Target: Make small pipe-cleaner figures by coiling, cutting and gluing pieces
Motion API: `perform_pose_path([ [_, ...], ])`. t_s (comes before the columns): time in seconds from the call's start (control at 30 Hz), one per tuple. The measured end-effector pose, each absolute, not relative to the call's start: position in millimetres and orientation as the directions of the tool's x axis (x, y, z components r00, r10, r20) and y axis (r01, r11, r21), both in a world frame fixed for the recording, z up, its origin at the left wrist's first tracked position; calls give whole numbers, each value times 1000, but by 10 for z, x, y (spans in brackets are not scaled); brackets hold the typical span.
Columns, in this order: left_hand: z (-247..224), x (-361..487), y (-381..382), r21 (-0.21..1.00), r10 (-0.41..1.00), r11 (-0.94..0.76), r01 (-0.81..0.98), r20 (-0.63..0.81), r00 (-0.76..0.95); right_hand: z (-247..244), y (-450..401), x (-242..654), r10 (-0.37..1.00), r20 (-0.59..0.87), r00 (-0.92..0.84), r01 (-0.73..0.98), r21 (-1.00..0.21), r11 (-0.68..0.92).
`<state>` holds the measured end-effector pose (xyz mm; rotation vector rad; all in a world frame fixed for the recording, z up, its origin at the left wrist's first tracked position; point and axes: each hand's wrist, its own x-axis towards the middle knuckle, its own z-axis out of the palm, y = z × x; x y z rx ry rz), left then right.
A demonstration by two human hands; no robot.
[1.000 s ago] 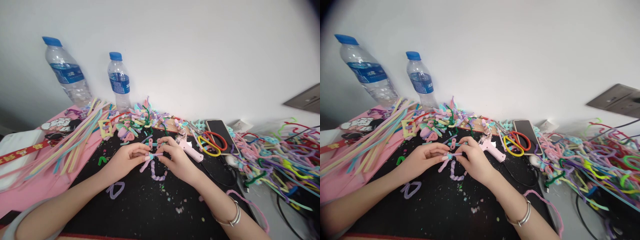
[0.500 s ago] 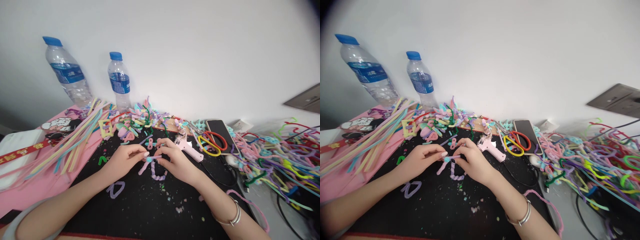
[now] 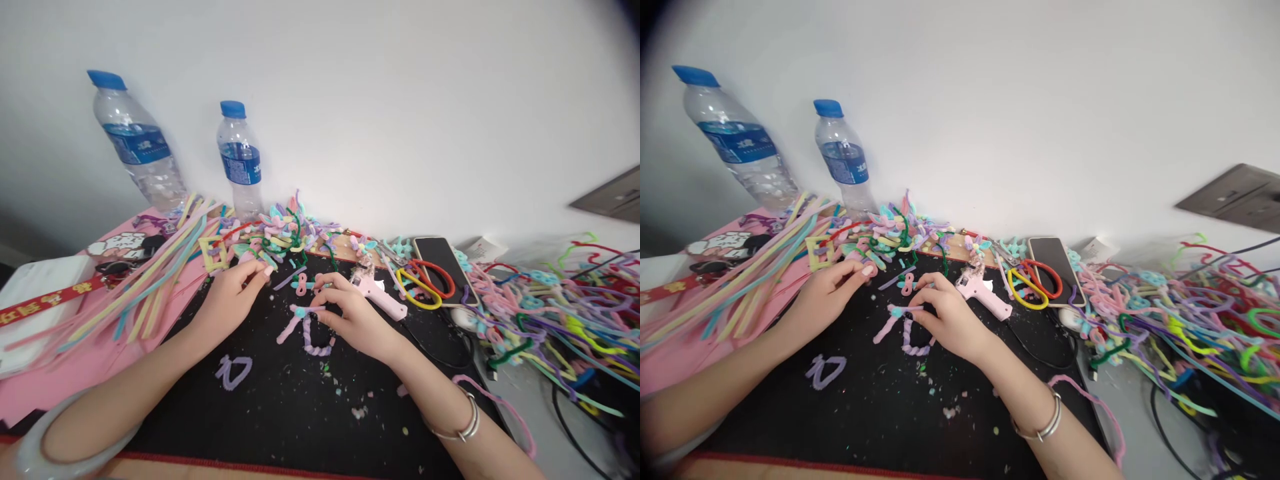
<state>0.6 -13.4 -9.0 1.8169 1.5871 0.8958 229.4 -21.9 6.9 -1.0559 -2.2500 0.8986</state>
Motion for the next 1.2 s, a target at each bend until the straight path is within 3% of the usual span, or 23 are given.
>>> perform_pose_path([
  [0.17,-76,66,-170,868,980,-168,467,98,171,88,-210,2303,800,149,-581,480,-732,484],
  [0.4,-64,157,-254,924,894,-78,375,-102,436,84,-200,2302,799,145,-584,478,-733,483],
  [0.67,-109,154,-212,965,901,36,259,-144,409,96,-188,2303,804,128,-581,458,-765,453],
  [1.2,-117,215,-243,970,885,51,239,-155,438,64,-241,2263,784,178,-595,498,-684,533],
])
